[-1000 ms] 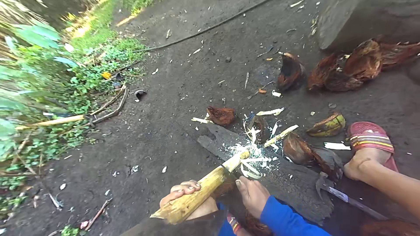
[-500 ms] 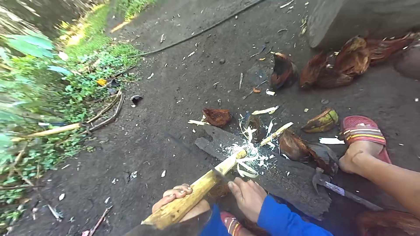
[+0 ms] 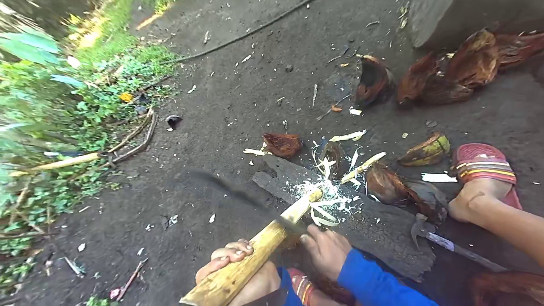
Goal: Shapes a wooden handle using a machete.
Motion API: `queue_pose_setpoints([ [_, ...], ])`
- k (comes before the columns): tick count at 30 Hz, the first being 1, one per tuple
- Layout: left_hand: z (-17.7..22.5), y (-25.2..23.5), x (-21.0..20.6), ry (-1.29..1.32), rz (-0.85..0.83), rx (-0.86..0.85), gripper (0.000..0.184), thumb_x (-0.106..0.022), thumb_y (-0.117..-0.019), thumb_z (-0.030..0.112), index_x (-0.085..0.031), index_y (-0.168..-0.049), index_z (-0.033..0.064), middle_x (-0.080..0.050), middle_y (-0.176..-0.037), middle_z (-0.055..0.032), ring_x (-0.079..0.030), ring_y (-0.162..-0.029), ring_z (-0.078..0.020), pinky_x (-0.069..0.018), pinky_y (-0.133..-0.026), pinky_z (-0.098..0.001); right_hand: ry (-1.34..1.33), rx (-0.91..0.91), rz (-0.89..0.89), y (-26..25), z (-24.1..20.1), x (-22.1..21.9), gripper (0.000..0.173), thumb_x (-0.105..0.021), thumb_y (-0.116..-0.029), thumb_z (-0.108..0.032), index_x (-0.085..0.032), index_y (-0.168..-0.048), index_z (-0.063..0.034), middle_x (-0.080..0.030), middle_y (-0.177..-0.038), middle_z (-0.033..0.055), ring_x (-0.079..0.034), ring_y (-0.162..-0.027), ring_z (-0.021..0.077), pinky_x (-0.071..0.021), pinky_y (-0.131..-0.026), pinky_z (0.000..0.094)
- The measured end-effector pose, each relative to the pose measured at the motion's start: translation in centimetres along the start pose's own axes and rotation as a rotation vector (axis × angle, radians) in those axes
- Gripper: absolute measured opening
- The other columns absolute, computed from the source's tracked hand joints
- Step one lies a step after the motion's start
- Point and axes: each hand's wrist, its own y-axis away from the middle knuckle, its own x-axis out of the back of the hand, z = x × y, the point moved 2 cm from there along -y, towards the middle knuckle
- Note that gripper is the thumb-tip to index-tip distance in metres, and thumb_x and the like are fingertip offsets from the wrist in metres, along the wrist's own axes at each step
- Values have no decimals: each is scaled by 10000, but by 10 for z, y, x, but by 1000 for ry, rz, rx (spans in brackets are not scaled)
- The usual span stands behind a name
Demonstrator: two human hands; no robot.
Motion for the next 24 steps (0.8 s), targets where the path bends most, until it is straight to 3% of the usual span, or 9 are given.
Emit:
queue_pose_setpoints([
  [2, -3, -3, 2, 13, -15, -6, 622, -393, -1020, 622, -676, -884, 85, -667, -721, 8, -650, -607, -130, -577, -592, -276, -47, -83, -10, -17, 20, -3, 691, -197, -1091, -564, -632, -1267, -57, -730, -1019, 214, -712, -1037, 412, -547, -887, 616],
  [4, -3, -4, 4, 2, 7, 1, 719, -330, -983, 722, -676, -866, 103, -663, -700, 23, -643, -591, -116, -572, -580, -269, -52, -121, -32, -15, 19, -3, 705, -178, -1087, -587, -622, -1258, -67, -729, -1025, 194, -714, -1045, 385, -551, -890, 594],
  [6, 0, -6, -2, -14, 38, 0, 738, -277, -992, 722, -663, -835, 113, -656, -673, 29, -641, -572, -112, -570, -564, -265, -52, -114, -69, -7, 7, 4, 719, -172, -1085, -600, -611, -1274, -63, -725, -1038, 194, -708, -1061, 384, -548, -903, 588],
  [11, 4, 2, -7, -42, 15, 7, 649, -339, -1025, 631, -648, -853, 87, -652, -693, 7, -647, -597, -136, -577, -584, -283, -20, 34, 9, 5, -2, 3, 681, -217, -1071, -603, -626, -1196, -72, -711, -860, 172, -732, -885, 393, -571, -754, 593],
  [15, 2, -3, -2, -25, 17, 0, 682, -402, -981, 697, -661, -857, 78, -645, -692, 8, -640, -588, -140, -573, -573, -290, -64, -116, -39, -21, 26, 0, 696, -199, -1093, -577, -631, -1241, -52, -725, -1017, 203, -710, -1039, 395, -546, -888, 609],
  [17, 6, -4, -3, -53, 44, 0, 728, -327, -975, 734, -652, -818, 102, -642, -660, 21, -635, -566, -126, -569, -555, -281, -42, -139, -65, -14, 19, 1, 711, -185, -1088, -595, -623, -1247, -58, -727, -1034, 195, -710, -1062, 384, -547, -901, 595],
  [20, 5, -5, -5, -57, 25, 10, 699, -319, -1000, 697, -637, -832, 97, -640, -670, 20, -640, -577, -129, -577, -574, -283, -39, -47, -84, 2, -5, 10, 702, -202, -1083, -602, -606, -1257, -55, -719, -977, 195, -715, -1004, 399, -555, -858, 598],
  [22, 8, -2, -5, -72, 25, 18, 650, -315, -1030, 626, -619, -837, 84, -631, -668, 8, -638, -580, -140, -575, -579, -290, 6, 49, -47, 12, -14, 10, 691, -215, -1072, -618, -606, -1213, -66, -708, -868, 171, -729, -895, 393, -567, -762, 589],
  [24, 10, -2, -7, -89, 52, 13, 647, -298, -1047, 596, -607, -824, 73, -620, -645, 2, -629, -560, -146, -570, -560, -294, 15, -1, -43, 0, 1, 5, 688, -236, -1077, -607, -611, -1253, -57, -720, -921, 202, -727, -934, 420, -564, -789, 619],
])
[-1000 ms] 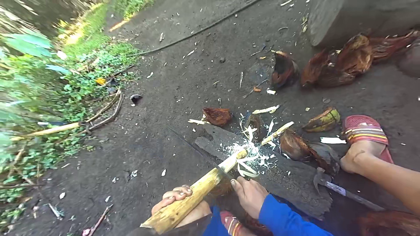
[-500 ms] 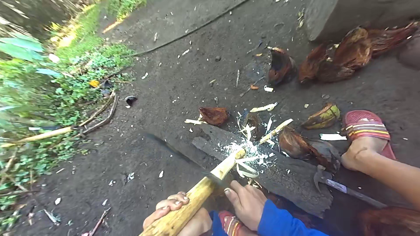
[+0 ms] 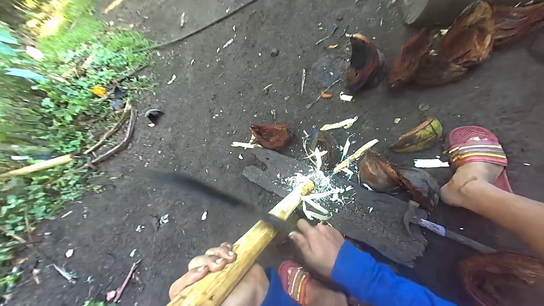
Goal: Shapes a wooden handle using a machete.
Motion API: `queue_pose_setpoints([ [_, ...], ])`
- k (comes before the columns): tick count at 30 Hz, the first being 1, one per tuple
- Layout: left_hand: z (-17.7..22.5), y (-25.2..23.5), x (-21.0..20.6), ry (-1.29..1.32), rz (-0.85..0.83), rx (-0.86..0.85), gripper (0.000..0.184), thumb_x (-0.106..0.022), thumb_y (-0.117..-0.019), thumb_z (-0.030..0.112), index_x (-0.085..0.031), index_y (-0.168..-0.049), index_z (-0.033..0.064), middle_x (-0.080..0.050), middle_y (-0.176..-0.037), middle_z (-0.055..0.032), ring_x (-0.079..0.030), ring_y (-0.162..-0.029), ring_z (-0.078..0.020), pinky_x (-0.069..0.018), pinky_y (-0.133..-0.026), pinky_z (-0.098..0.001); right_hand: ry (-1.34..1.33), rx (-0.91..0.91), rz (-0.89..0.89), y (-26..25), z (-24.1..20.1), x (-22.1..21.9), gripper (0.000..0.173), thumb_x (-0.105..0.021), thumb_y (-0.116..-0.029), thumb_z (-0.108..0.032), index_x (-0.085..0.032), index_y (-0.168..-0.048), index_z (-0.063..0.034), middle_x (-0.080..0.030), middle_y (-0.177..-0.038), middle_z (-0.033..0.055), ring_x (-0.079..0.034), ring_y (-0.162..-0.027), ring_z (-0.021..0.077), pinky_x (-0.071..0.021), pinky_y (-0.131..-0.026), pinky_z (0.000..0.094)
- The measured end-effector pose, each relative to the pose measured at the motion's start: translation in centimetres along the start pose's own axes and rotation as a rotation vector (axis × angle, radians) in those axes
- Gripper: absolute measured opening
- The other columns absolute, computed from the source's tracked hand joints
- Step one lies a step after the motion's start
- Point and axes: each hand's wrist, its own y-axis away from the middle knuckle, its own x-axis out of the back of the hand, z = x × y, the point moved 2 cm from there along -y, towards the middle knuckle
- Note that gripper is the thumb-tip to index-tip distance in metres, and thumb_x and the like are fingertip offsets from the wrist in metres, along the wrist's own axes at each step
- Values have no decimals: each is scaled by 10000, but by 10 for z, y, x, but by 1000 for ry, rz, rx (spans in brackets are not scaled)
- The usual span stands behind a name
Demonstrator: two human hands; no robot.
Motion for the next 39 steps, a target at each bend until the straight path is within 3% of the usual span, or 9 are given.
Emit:
queue_pose_setpoints([
  [7, -3, -8, 9, 10, 32, -5, 689, -298, -1021, 656, -632, -798, 96, -633, -639, 16, -634, -555, -127, -570, -556, -282, -1, -122, -50, -11, 4, 1, 730, -188, -1080, -617, -605, -1279, -52, -725, -1041, 202, -708, -1061, 400, -549, -895, 602],
  [11, -1, 0, 4, 2, 17, 25, 615, -337, -1036, 585, -622, -819, 86, -634, -663, 5, -638, -580, -138, -574, -574, -289, 29, 90, 63, 12, -21, 3, 682, -255, -1061, -626, -623, -1185, -66, -705, -812, 165, -738, -830, 393, -574, -701, 587],
  [15, -3, -1, -3, 22, 0, 2, 637, -349, -1036, 609, -634, -829, 79, -623, -658, 7, -624, -570, -137, -565, -563, -287, 19, -132, 18, -27, 26, 1, 708, -218, -1082, -603, -622, -1269, -52, -727, -1047, 216, -708, -1055, 417, -549, -883, 621],
  [18, -3, 1, -3, 27, -4, 3, 658, -313, -1032, 625, -630, -808, 94, -626, -654, 15, -629, -569, -126, -568, -566, -277, 0, -157, -4, -22, 26, 3, 721, -190, -1084, -606, -618, -1243, -47, -721, -1046, 202, -706, -1070, 390, -546, -900, 592],
  [24, -1, 1, -9, -27, 10, 10, 614, -292, -1054, 553, -609, -805, 88, -619, -646, 9, -627, -563, -139, -568, -568, -286, 33, 96, 86, 5, -11, 7, 705, -225, -1060, -635, -629, -1156, -65, -700, -806, 161, -737, -822, 389, -572, -690, 585],
  [27, -2, -1, -7, -6, -17, 3, 604, -317, -1054, 553, -623, -818, 88, -622, -654, 10, -629, -572, -135, -570, -576, -285, -6, -131, 11, -28, 32, 1, 698, -214, -1087, -591, -618, -1277, -54, -725, -1042, 221, -709, -1046, 418, -544, -886, 627],
  [31, -4, -4, -5, -12, -4, -8, 661, -328, -1026, 635, -637, -816, 90, -630, -654, 21, -629, -564, -120, -568, -561, -274, -40, -172, -6, -30, 33, 2, 708, -197, -1092, -587, -627, -1258, -49, -720, -1089, 202, -698, -1101, 382, -540, -925, 593],
  [37, -3, -7, -9, -16, -57, 21, 593, -369, -1033, 573, -626, -826, 81, -633, -671, 8, -639, -591, -134, -576, -595, -282, 6, 102, 77, -3, -7, 9, 696, -229, -1062, -627, -625, -1162, -63, -699, -803, 160, -736, -826, 393, -571, -694, 589],
  [39, -5, -9, -9, -11, -44, 17, 613, -361, -1031, 592, -624, -829, 76, -637, -668, 4, -642, -585, -135, -578, -590, -283, -15, -55, 23, -24, 19, 4, 695, -224, -1081, -600, -616, -1263, -56, -724, -962, 216, -723, -967, 430, -559, -814, 631],
])
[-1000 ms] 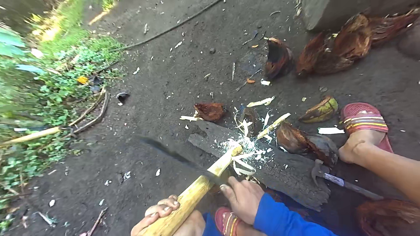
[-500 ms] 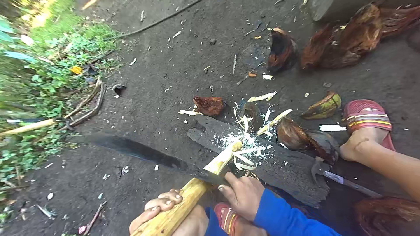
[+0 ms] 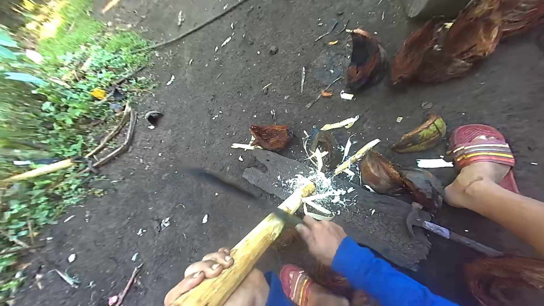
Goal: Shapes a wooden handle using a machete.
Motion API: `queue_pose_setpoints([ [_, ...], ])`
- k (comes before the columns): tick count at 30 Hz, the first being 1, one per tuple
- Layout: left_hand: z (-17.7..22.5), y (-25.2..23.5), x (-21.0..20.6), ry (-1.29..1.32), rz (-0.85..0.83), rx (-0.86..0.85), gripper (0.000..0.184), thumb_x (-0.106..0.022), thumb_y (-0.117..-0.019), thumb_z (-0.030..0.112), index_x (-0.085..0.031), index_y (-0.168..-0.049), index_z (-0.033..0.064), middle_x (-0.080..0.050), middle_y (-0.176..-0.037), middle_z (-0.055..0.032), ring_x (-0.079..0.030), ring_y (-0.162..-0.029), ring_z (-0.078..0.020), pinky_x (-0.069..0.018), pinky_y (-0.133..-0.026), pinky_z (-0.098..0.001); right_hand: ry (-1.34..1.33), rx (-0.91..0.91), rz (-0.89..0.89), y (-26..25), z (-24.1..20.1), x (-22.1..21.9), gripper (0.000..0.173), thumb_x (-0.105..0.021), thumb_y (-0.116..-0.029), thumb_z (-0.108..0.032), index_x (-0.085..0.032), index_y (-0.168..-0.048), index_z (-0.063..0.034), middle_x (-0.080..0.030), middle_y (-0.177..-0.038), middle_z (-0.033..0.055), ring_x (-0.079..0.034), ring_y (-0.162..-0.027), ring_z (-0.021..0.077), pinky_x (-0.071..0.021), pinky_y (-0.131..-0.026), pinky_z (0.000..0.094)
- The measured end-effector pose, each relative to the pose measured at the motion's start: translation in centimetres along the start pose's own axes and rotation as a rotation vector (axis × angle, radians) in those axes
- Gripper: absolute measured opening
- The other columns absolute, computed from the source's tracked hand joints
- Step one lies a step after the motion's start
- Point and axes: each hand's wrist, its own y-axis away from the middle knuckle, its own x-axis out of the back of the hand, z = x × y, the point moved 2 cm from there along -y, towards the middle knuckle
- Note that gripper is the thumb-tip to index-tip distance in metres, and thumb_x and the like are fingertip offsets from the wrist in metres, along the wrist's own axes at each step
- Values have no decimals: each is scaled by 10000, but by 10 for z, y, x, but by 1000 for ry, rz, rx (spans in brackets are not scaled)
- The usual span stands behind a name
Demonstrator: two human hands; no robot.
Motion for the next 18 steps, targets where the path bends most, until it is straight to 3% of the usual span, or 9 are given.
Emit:
queue_pose_setpoints([
  [2, -3, -3, 3, 19, 19, -2, 652, -352, -1020, 629, -638, -830, 75, -645, -666, 2, -648, -586, -139, -580, -585, -291, -41, -120, -22, -22, 22, -3, 708, -198, -1087, -594, -609, -1305, -60, -722, -1085, 221, -700, -1083, 414, -539, -910, 628],
  [6, -1, -7, 3, 21, 56, -8, 668, -281, -1040, 604, -628, -804, 85, -654, -644, -3, -664, -569, -149, -591, -563, -302, -25, -129, -35, -13, 9, 2, 732, -190, -1085, -607, -619, -1274, -45, -720, -1104, 204, -695, -1113, 384, -538, -932, 595],
  [10, -4, -8, 2, -6, 41, -3, 645, -290, -1045, 587, -615, -799, 88, -627, -639, 10, -644, -568, -132, -579, -564, -284, -5, 121, 11, 23, -36, 9, 715, -238, -1067, -635, -621, -1232, -54, -715, -870, 182, -732, -890, 405, -570, -755, 604],
  [12, -5, -7, 0, -32, 25, -18, 633, -318, -1039, 594, -617, -811, 84, -635, -649, 12, -644, -573, -126, -575, -561, -273, 37, 175, 97, 22, -35, 5, 703, -255, -1055, -643, -636, -1168, -62, -701, -786, 159, -738, -796, 392, -573, -667, 590],
  [15, -4, -7, -2, -7, 35, -35, 642, -348, -1025, 614, -633, -813, 80, -635, -656, 10, -639, -566, -132, -571, -551, -279, 39, -141, -20, -16, 8, 2, 718, -223, -1079, -619, -595, -1339, -62, -724, -1093, 229, -704, -1083, 428, -545, -895, 634],
  [18, -3, -4, -1, 2, 36, -48, 636, -295, -1048, 575, -632, -814, 88, -646, -654, 12, -653, -569, -132, -579, -561, -279, 30, -249, -30, -27, 23, -1, 747, -176, -1078, -625, -596, -1328, -61, -718, -1156, 204, -687, -1153, 383, -537, -948, 592],
])
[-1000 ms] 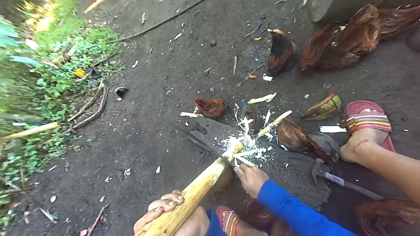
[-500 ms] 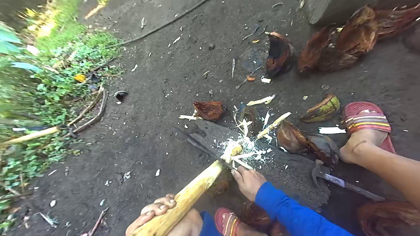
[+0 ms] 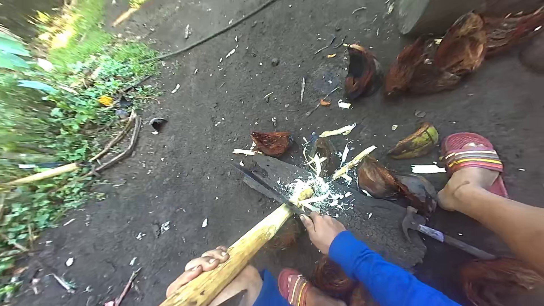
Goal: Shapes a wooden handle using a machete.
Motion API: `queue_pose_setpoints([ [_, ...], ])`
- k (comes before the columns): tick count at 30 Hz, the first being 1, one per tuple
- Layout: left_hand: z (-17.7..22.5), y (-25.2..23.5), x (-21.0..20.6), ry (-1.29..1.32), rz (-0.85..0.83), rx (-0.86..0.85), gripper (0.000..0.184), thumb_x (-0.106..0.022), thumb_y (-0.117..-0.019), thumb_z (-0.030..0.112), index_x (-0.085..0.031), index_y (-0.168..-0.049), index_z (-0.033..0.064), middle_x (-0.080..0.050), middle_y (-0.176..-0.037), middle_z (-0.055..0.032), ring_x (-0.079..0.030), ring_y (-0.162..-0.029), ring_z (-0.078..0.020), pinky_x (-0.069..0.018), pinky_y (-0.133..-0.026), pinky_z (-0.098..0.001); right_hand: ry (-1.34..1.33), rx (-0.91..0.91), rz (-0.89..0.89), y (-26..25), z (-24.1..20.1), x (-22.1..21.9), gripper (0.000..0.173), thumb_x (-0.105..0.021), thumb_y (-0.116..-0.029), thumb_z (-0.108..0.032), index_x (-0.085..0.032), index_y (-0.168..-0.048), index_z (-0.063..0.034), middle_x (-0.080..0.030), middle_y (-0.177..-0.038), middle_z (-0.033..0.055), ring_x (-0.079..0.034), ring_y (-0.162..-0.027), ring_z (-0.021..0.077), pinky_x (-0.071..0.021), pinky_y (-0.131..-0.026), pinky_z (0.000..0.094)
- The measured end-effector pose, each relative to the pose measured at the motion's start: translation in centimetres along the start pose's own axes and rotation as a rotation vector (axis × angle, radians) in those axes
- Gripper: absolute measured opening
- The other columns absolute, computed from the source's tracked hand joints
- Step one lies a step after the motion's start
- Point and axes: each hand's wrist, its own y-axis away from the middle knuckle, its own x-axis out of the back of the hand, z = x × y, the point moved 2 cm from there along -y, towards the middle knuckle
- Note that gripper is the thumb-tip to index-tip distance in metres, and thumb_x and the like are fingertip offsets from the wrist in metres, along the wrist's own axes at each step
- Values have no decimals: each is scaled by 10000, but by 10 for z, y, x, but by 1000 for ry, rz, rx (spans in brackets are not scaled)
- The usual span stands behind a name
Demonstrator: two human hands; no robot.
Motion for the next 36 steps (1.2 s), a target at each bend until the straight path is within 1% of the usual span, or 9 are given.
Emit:
queue_pose_setpoints([
  [4, -2, 1, 1, -17, -15, -7, 655, -319, -1031, 628, -628, -825, 88, -637, -657, 22, -643, -572, -118, -573, -563, -265, -85, 91, 12, 22, -15, 3, 727, -191, -1089, -596, -625, -1280, -45, -723, -1094, 210, -700, -1101, 389, -541, -926, 601],
  [8, 0, 2, 1, -33, 6, 14, 654, -326, -1027, 627, -613, -809, 81, -625, -649, 13, -627, -556, -123, -567, -554, -266, -28, 310, 35, 56, -41, 6, 707, -199, -1066, -629, -611, -1200, -71, -710, -873, 160, -731, -903, 382, -568, -758, 583],
  [13, 0, -1, 5, -15, 37, 26, 642, -320, -1037, 603, -617, -795, 88, -621, -629, 14, -627, -547, -126, -566, -548, -274, -73, 74, 27, -6, 4, -9, 728, -189, -1088, -591, -629, -1291, -47, -724, -1114, 219, -696, -1116, 402, -537, -933, 617],
  [17, 2, -2, 1, -30, 67, 15, 659, -236, -1066, 564, -609, -796, 93, -633, -622, 19, -652, -554, -125, -577, -546, -275, -58, 41, -1, -1, 0, -4, 759, -164, -1077, -622, -621, -1307, -62, -722, -1150, 197, -690, -1150, 368, -534, -965, 590],
  [23, 0, 0, 1, -23, 20, 8, 655, -294, -1031, 615, -622, -802, 97, -640, -644, 16, -649, -565, -129, -579, -558, -284, -38, 304, 46, 49, -34, -1, 688, -203, -1071, -606, -616, -1191, -69, -710, -878, 164, -730, -914, 383, -567, -774, 580],
  [25, -1, -2, 4, -13, -10, 4, 652, -319, -1023, 626, -638, -813, 97, -649, -656, 15, -655, -578, -128, -582, -568, -283, 1, 252, 71, 33, -22, -5, 701, -214, -1072, -611, -615, -1227, -57, -724, -921, 194, -732, -947, 405, -568, -795, 602],
  [28, -2, -2, 4, 1, 10, -2, 682, -277, -1033, 637, -640, -815, 103, -659, -659, 18, -666, -587, -128, -584, -568, -279, -50, 25, 39, -11, 11, -9, 750, -176, -1082, -609, -612, -1351, -62, -716, -1174, 224, -681, -1162, 405, -525, -965, 620],
  [33, -1, 3, -3, 12, 27, -6, 717, -248, -1016, 684, -642, -815, 118, -657, -651, 26, -665, -581, -124, -584, -562, -284, -84, -10, 22, -5, 10, -5, 770, -159, -1079, -620, -621, -1330, -58, -714, -1193, 203, -678, -1179, 371, -524, -986, 588],
  [36, -1, 4, -1, 8, -37, -28, 675, -273, -1033, 634, -650, -843, 107, -672, -683, 21, -671, -603, -124, -588, -583, -278, -126, 79, 15, 18, -5, -4, 723, -184, -1093, -581, -634, -1277, -45, -722, -1101, 210, -696, -1107, 383, -534, -938, 596],
])
